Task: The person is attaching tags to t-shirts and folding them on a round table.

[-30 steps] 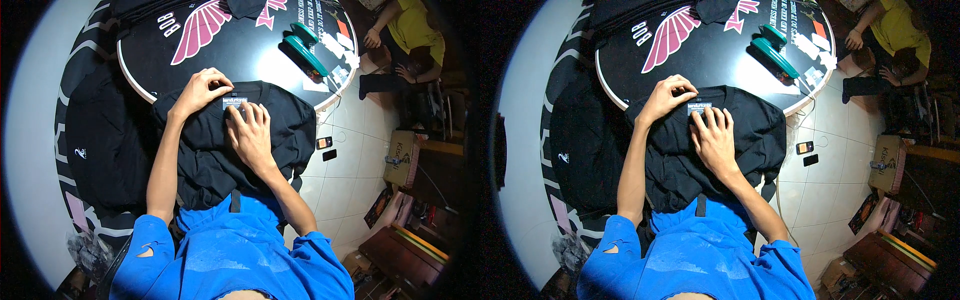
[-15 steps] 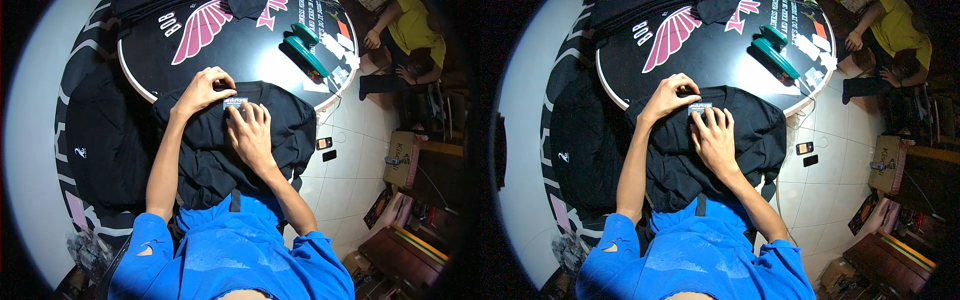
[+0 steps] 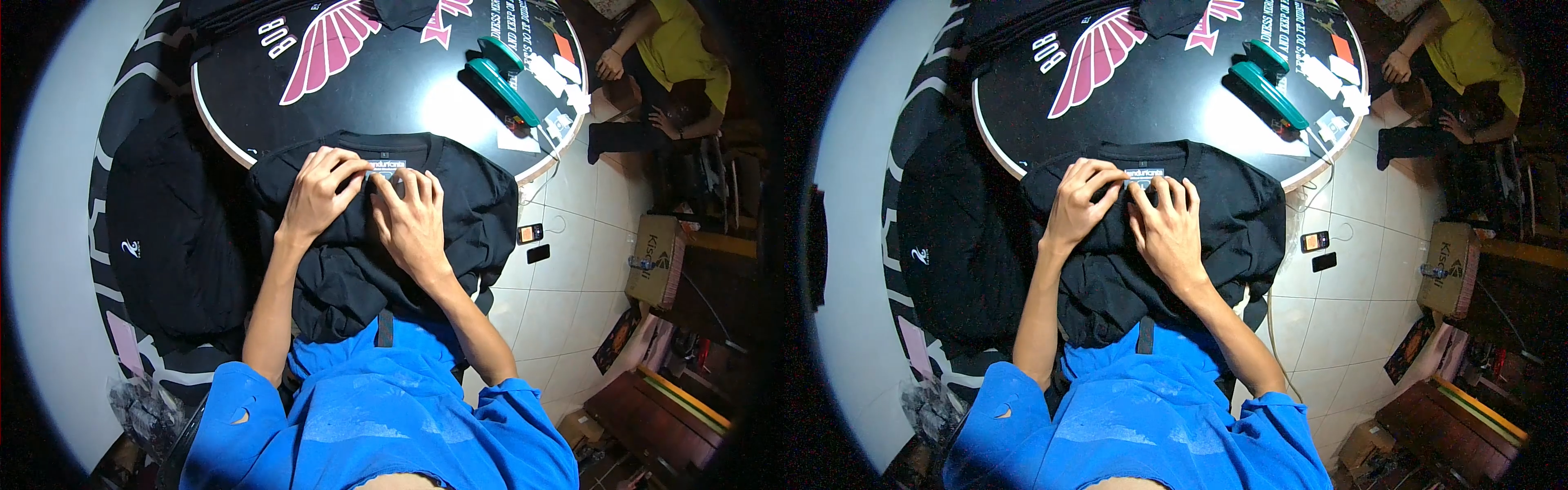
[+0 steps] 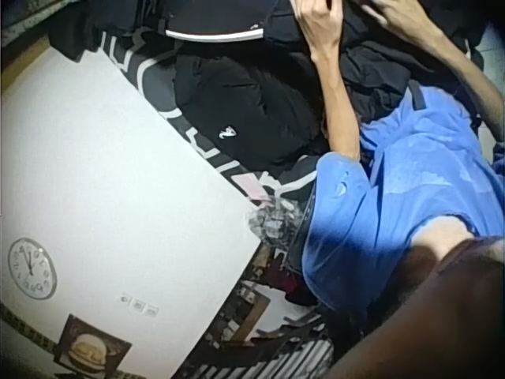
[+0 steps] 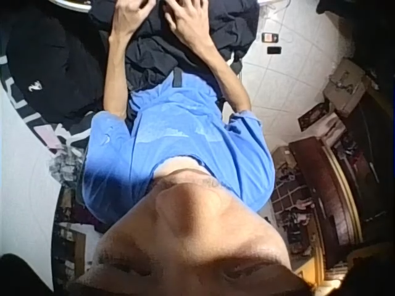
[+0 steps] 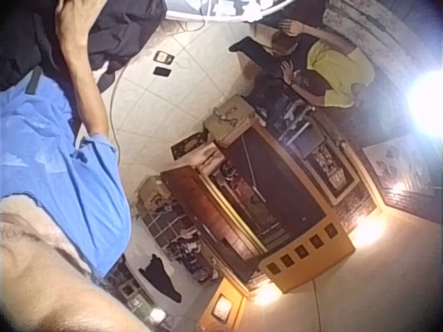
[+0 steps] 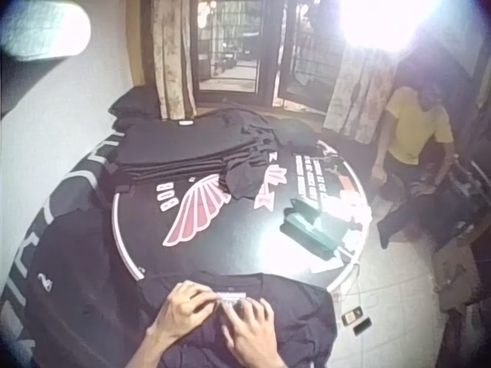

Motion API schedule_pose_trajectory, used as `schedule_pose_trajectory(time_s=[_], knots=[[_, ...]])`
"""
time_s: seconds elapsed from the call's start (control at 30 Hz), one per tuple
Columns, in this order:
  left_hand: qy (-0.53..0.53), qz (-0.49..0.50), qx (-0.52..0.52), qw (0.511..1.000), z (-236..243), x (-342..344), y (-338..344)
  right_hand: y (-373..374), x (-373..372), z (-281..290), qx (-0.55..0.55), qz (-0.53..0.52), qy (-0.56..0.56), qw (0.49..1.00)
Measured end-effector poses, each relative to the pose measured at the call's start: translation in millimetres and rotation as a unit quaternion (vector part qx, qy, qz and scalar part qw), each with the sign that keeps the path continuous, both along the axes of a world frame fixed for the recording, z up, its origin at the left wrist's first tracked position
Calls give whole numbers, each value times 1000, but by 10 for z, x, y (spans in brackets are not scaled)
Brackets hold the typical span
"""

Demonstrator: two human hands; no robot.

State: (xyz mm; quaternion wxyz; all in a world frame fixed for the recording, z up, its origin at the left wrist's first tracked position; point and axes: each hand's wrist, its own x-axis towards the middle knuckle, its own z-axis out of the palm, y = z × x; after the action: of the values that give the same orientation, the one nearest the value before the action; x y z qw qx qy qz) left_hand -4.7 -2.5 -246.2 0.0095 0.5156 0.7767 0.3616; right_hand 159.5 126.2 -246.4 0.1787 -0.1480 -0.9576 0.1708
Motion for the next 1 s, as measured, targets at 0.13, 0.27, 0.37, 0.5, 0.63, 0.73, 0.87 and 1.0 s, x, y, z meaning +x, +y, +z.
schedule_pose_trajectory(time_s=[0.13,0.27,0.37,0.5,0.63,0.73,0.87,1.0], knots=[[27,-7,8,1000,-18,50,-80,1,5,-16,-12,-1,2,1000],[54,-5,16,998,-116,71,-115,-20,19,-13,-13,1,1,1000],[47,1,4,999,-157,73,-118,-20,26,-40,-19,-5,11,1000],[34,5,16,999,-170,77,-110,-2,30,-57,-24,-1,22,999],[23,8,28,999,-202,70,-110,3,36,-69,-18,2,17,1000],[21,10,33,999,-203,77,-113,9,45,-88,-16,4,18,1000],[23,10,35,999,-204,71,-113,7,40,-81,-14,4,15,1000],[22,11,35,999,-172,78,-100,19,40,-61,-14,4,17,1000]])
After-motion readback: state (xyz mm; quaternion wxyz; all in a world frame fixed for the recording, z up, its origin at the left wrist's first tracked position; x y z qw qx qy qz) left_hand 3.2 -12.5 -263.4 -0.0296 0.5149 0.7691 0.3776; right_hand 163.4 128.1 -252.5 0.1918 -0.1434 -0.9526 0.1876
